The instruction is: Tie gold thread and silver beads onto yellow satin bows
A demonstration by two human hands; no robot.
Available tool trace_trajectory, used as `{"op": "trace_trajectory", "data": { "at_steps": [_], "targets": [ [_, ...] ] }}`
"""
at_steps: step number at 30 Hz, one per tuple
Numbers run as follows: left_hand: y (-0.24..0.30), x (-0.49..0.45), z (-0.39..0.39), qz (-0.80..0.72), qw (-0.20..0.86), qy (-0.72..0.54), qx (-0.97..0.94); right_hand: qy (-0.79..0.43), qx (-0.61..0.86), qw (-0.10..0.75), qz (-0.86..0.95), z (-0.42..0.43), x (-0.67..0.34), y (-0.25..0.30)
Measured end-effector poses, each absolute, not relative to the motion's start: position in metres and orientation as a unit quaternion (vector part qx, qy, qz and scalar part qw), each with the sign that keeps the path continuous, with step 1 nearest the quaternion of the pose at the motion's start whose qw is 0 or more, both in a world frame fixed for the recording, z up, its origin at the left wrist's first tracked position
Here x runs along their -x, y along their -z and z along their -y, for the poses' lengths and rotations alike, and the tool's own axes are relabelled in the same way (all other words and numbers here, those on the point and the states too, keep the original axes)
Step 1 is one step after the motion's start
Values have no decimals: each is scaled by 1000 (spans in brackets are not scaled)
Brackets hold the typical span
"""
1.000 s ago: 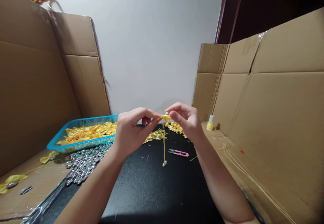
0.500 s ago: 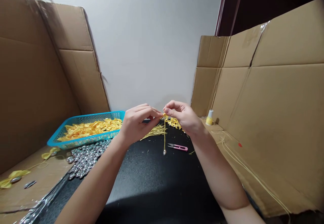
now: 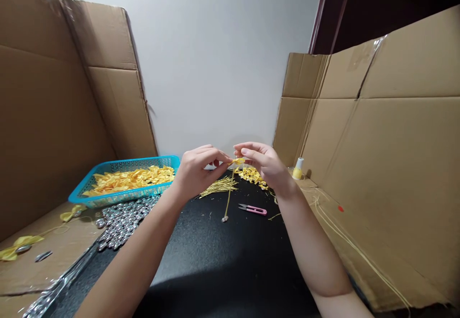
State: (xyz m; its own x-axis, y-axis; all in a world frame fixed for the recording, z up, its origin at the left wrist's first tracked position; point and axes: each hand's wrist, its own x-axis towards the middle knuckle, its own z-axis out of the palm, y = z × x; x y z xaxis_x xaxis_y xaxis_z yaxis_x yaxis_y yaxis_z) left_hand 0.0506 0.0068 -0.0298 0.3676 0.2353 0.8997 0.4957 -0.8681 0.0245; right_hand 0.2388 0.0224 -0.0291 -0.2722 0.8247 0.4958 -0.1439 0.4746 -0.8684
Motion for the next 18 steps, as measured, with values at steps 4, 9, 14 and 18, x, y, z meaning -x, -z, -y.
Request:
{"op": "trace_trajectory", "data": {
  "at_steps": [4, 9, 14, 18],
  "targets": [
    [29, -52, -6, 217, 154, 507, 820, -426, 258, 514, 699, -21, -243, 27],
    [30, -54, -7, 214, 130, 502, 828, -409, 258, 504, 716, -16, -240, 27],
    [35, -56, -12, 220, 118, 538, 805, -317, 275, 545, 726, -14, -235, 28],
    [38, -56, -16, 225, 130, 551, 793, -217, 307, 568, 732, -15, -227, 32]
  ]
}}
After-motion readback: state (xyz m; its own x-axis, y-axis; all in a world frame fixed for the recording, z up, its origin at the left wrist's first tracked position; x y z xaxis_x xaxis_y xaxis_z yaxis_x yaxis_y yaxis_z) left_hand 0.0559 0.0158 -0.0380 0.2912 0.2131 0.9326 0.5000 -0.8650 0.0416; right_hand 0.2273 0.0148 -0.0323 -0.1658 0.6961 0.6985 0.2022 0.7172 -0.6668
